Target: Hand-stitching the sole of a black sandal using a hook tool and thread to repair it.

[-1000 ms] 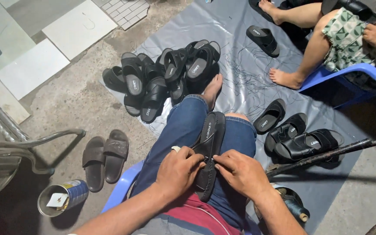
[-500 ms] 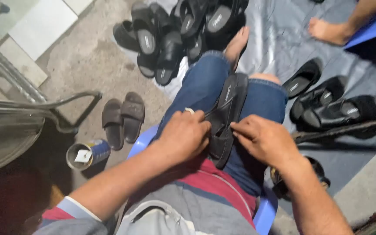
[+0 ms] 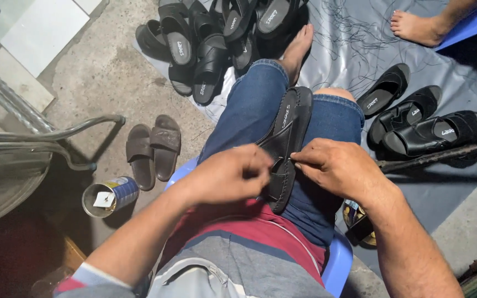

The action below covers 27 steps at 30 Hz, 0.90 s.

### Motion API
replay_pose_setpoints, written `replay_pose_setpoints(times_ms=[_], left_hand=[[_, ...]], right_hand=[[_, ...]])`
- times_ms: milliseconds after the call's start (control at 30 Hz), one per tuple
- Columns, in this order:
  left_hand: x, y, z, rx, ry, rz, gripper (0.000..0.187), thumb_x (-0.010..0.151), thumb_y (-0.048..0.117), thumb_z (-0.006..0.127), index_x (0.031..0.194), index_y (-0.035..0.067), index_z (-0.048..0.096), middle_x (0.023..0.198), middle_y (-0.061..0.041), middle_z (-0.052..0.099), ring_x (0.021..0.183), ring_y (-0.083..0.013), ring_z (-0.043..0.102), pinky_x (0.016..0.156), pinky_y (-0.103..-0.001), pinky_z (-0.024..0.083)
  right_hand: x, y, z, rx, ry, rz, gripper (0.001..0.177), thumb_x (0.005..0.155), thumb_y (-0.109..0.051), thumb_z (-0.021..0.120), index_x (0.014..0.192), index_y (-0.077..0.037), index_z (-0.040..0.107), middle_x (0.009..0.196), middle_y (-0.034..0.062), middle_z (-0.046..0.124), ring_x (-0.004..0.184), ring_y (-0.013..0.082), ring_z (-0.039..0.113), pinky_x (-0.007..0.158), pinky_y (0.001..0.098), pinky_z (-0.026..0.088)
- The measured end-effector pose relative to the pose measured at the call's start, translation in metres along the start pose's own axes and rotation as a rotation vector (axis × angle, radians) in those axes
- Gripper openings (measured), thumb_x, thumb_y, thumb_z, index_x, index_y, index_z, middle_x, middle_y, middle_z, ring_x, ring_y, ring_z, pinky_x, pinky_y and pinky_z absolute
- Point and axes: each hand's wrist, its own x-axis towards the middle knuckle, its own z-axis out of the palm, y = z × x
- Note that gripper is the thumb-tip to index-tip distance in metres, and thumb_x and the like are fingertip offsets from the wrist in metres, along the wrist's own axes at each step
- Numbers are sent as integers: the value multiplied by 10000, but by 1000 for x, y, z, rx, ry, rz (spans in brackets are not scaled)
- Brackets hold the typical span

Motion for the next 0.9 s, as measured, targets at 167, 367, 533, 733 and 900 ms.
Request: replay_pose_setpoints(times_ms=[167,367,533,733,900], left_hand=[[-15,5,-7,643,-165,-100,246,765,353,577,872,162,689,908,-88,631,799,-340,621,692,-432,494],[4,-11,40,637,203,-33,283,803,399,580,971,179,642,792,-51,602,735,-287,629,618,-385,502],[16,-25,56,680,326,-82,262,816,420,569,931,199,648,734,-16,588,694,-246,626,579,-356,494],[22,-22,48,637,212,-114,192,819,289,558,867,136,664,705,-60,609,685,-252,631,556,-330,498],[25,-23,41,808,139,0,142,725,255,646,806,139,665,667,-27,610,640,-217,628,513,-312,500]], right_hand=[[2,-3,-4,11,-42,-18,176,774,-279,610,917,-249,708,862,-83,684,808,160,666,673,289,528],[-1,-3,1,-15,-16,-39,207,754,-258,626,947,-253,702,846,-66,677,799,140,668,681,280,533],[-2,-4,-4,17,-20,-27,201,755,-274,620,936,-251,703,870,-65,683,815,172,668,689,296,536],[-2,-8,-3,-14,-56,33,201,767,-294,597,939,-284,701,884,-85,678,831,157,665,706,297,536],[-4,-14,-9,-33,-56,51,198,766,-295,597,931,-281,705,874,-84,677,820,152,667,700,289,539]])
